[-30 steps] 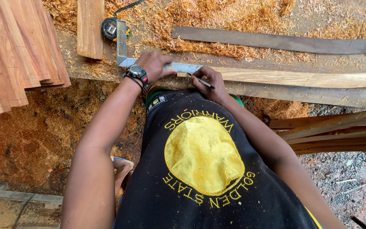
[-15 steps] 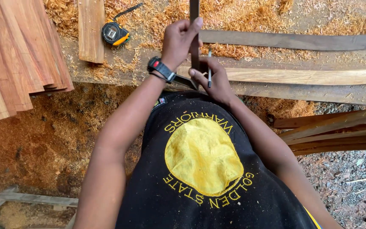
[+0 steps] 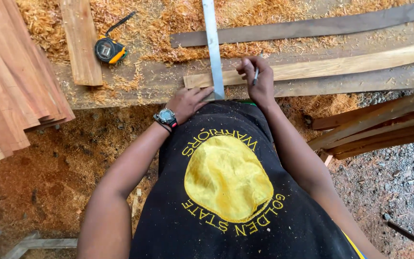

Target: The person uses a try square and a pencil to mark measurements on several wooden planks. They align the square on the wood and draw lines along the edge to create straight marks for cutting.

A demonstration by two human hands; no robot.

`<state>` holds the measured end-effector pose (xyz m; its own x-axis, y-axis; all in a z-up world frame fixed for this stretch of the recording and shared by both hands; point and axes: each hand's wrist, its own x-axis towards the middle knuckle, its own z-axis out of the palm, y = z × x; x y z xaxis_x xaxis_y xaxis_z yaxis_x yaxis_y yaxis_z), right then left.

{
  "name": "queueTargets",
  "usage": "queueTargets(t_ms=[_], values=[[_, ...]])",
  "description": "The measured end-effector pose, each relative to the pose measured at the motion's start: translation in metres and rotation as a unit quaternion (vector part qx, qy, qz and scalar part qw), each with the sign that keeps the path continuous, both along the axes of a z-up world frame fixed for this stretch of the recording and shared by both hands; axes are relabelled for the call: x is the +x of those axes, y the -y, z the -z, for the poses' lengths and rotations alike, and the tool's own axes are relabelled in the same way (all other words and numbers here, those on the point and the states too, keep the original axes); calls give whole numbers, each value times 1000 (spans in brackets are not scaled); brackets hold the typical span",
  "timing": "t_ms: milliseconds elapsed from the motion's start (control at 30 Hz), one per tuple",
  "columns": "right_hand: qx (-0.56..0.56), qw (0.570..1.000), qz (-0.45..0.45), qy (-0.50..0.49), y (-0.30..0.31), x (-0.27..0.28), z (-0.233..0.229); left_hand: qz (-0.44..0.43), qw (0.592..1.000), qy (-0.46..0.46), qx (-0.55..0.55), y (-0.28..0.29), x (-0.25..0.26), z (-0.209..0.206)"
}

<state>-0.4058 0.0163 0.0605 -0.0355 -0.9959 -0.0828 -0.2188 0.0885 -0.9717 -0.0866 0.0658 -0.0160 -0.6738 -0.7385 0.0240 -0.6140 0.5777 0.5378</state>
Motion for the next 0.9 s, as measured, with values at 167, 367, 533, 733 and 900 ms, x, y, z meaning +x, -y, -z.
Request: queueTargets(t_ms=[167, 367, 533, 733, 900], values=[[8, 999, 41, -3, -24, -16, 4, 3, 997, 31, -77, 3, -1, -8], [23, 999, 34, 27, -41, -15, -6, -8, 988, 0, -156, 6, 5, 34], [26, 999, -1, 33, -41, -4, -6, -7, 992, -32, -124, 23, -4, 33], [-1, 999, 8, -45, -43, 13, 14, 7, 998, -6, -59, 29, -4, 2], [-7, 997, -5, -77, -45, 19, 9, 12, 998, 5, -55, 31, -2, -7]])
